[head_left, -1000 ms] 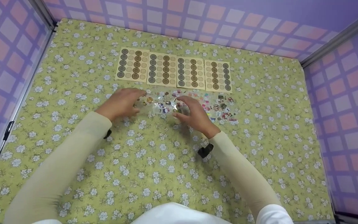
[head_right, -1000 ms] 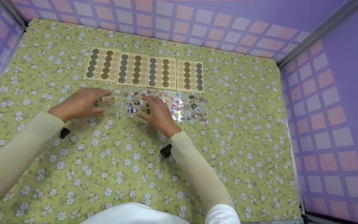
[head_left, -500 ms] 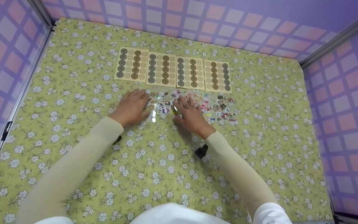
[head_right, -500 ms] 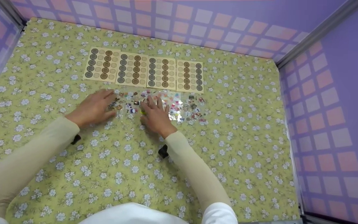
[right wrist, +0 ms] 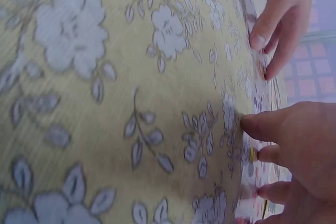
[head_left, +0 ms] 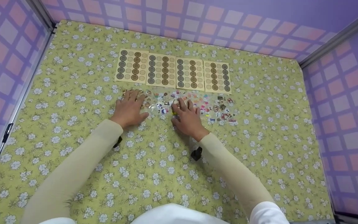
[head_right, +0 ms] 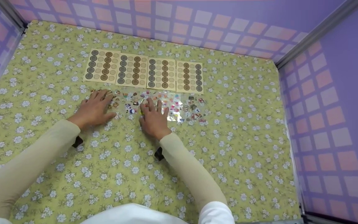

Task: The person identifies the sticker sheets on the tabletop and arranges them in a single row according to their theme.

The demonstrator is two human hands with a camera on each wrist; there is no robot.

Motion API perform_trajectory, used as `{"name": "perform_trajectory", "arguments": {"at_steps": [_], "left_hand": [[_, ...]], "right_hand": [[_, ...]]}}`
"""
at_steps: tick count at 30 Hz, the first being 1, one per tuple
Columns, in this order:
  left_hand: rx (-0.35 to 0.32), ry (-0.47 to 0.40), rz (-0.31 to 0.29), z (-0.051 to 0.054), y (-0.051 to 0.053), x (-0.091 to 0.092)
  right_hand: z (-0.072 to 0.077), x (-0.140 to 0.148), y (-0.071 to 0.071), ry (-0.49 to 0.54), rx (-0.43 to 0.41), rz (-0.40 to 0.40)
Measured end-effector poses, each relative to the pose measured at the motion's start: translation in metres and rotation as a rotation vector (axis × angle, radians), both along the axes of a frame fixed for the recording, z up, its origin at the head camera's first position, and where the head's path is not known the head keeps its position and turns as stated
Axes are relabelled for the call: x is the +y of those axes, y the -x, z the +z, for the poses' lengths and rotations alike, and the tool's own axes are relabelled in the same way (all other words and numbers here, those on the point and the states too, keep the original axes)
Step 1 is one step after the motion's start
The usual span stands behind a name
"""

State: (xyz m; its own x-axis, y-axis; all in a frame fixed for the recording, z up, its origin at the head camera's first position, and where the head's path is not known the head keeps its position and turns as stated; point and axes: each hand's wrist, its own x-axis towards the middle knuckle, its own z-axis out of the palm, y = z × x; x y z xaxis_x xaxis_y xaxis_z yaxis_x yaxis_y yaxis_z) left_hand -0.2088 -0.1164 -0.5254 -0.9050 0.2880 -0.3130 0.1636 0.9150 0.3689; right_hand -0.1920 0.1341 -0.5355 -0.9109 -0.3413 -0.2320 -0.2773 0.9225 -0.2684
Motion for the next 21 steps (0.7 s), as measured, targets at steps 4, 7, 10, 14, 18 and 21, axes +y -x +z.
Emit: {"name": "perform_trajectory", "arguments": {"at_steps": [4,7,10,14,18,21], "left_hand": [[-0.03,-0.01,0.006,0.002,0.003,-0.005],[-0.038,-0.014,0.004,0.003,0.004,-0.008],[-0.037,-0.013,0.003,0.003,0.005,-0.011],[-0.03,-0.011,0.017,0.001,0.007,-0.014],[-0.036,-0.018,0.033,0.0,0.01,-0.018],[-0.022,-0.015,0.038,0.003,0.009,-0.019]], "right_hand": [[0.0,-0.006,-0.001,-0.001,0.03,0.014],[-0.001,-0.011,-0.001,-0.009,0.033,0.032],[-0.002,-0.016,-0.002,-0.02,0.038,0.042],[-0.002,-0.02,-0.001,-0.018,0.033,0.047],[-0.001,-0.021,0.002,-0.009,0.024,0.051],[-0.001,-0.02,0.003,0.014,0.036,0.065]]}}
